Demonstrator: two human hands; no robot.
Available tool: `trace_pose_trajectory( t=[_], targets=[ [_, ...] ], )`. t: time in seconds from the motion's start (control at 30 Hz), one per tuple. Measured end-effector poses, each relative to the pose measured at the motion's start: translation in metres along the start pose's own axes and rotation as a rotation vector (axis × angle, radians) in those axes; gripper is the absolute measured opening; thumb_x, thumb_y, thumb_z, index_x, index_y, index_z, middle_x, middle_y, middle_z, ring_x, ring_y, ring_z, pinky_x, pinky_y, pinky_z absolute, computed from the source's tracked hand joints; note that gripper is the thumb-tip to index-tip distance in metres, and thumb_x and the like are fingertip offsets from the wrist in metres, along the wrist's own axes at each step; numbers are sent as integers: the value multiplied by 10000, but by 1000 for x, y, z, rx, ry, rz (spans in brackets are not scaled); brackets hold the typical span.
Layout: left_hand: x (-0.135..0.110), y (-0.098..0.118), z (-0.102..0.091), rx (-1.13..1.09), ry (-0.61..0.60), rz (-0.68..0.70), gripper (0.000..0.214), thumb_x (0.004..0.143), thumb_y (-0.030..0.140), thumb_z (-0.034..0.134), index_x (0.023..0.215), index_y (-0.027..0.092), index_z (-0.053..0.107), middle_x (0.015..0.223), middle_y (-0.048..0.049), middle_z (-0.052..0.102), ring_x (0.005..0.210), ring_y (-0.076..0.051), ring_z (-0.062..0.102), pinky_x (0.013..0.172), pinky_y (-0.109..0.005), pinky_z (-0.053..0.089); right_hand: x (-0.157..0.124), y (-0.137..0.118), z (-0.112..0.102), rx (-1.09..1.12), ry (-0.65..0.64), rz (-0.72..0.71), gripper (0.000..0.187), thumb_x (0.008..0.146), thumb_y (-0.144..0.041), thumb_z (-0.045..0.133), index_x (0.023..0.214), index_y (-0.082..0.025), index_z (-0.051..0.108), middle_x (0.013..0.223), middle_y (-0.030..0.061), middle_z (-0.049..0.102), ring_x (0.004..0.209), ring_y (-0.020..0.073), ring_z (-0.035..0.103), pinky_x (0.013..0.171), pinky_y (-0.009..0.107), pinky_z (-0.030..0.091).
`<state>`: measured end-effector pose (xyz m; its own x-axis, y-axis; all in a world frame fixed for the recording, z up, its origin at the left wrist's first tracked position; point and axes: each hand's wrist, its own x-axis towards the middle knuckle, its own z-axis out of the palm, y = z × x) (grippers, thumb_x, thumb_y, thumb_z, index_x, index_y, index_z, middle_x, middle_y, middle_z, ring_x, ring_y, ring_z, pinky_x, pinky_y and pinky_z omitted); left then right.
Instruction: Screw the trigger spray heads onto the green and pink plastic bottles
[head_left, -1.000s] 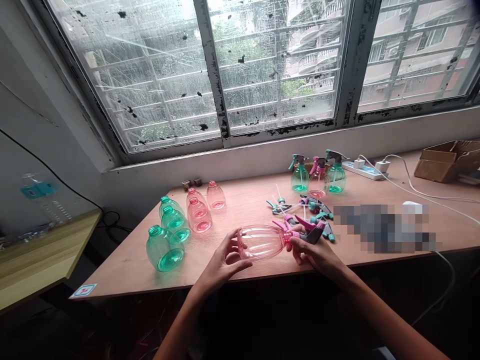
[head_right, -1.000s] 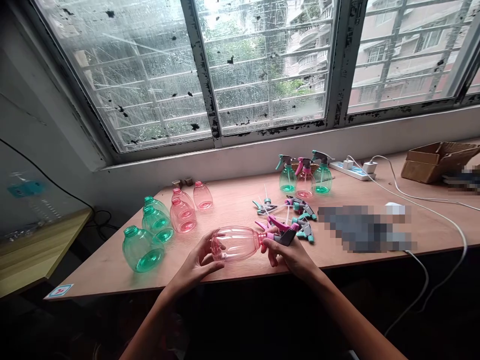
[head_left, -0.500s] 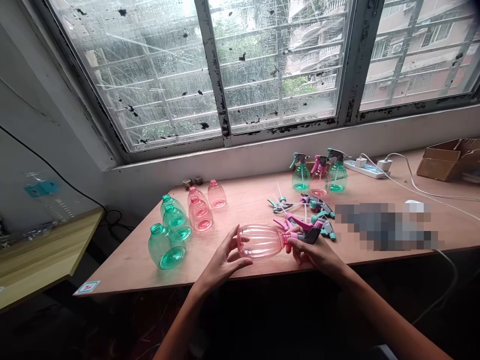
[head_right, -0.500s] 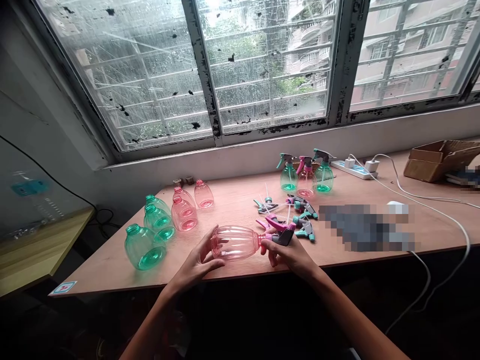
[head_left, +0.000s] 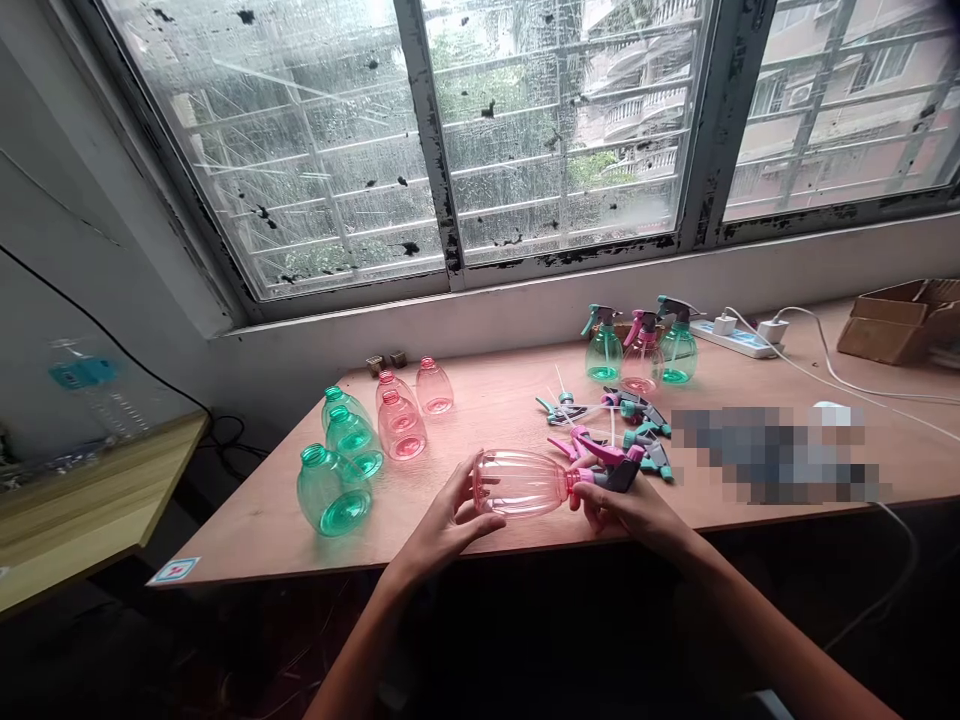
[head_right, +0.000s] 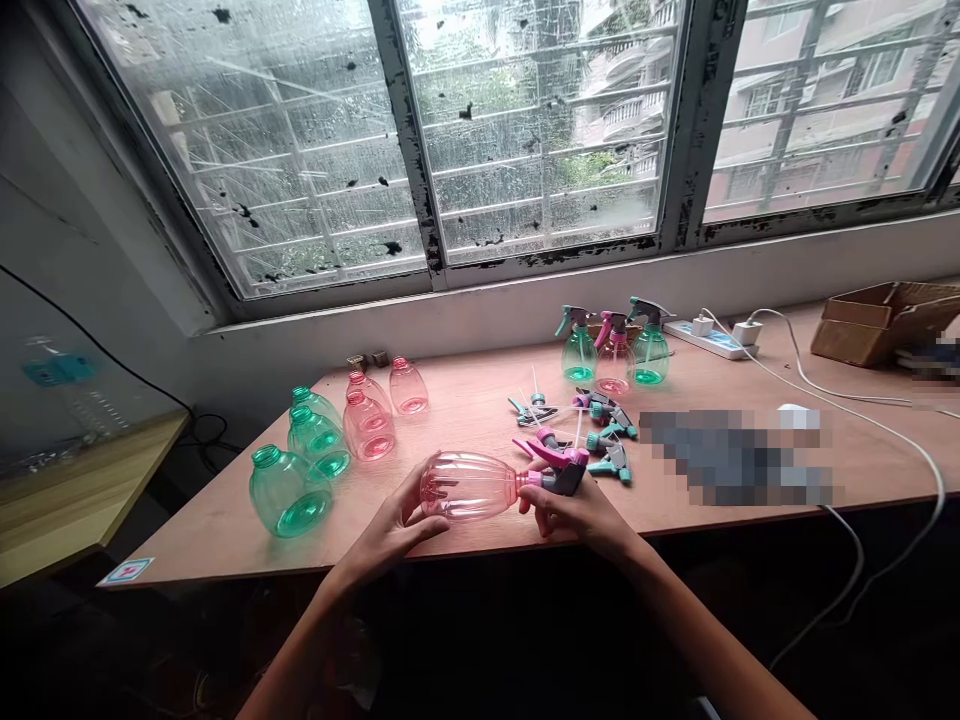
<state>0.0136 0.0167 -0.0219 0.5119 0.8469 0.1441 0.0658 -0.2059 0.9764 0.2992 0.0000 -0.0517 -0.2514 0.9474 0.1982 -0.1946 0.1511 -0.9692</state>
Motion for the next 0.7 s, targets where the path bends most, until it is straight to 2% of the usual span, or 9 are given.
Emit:
trace_pose_trajectory(
  t=[0.13,0.3,0.47,0.7],
  targets=[
    [0,3,3,32,16,23,945,821,285,786,1557,378,201,1563,-112,374,1320,-307,516,1131,-518,403,0,-4,3,22,11,2,358,822,-451,770,991,-198,581,749,15,695,513,118,572,491,249,473],
    [0,1,2,60,14,36,937,828,272,776,1557,381,197,1516,-116,432,1275,-297,559,1110,-517,436,0,-7,8,16,40,8,362,816,-472,768,918,-196,558,688,3,680,477,126,566,477,267,481],
    [0,2,2,76,5,44,921,829,257,775,1549,365,211,1525,-125,418,1270,-296,563,1093,-502,461,-9,-9,14,-4,112,41,379,824,-524,745,830,-186,574,693,13,677,507,136,607,486,254,461],
    [-6,2,3,181,-14,113,895,811,237,788,1513,363,247,1525,-104,411,1349,-288,490,1126,-465,436,-27,-4,12,42,79,63,341,900,-516,656,963,-184,612,770,34,673,618,187,644,590,326,504]
  ],
)
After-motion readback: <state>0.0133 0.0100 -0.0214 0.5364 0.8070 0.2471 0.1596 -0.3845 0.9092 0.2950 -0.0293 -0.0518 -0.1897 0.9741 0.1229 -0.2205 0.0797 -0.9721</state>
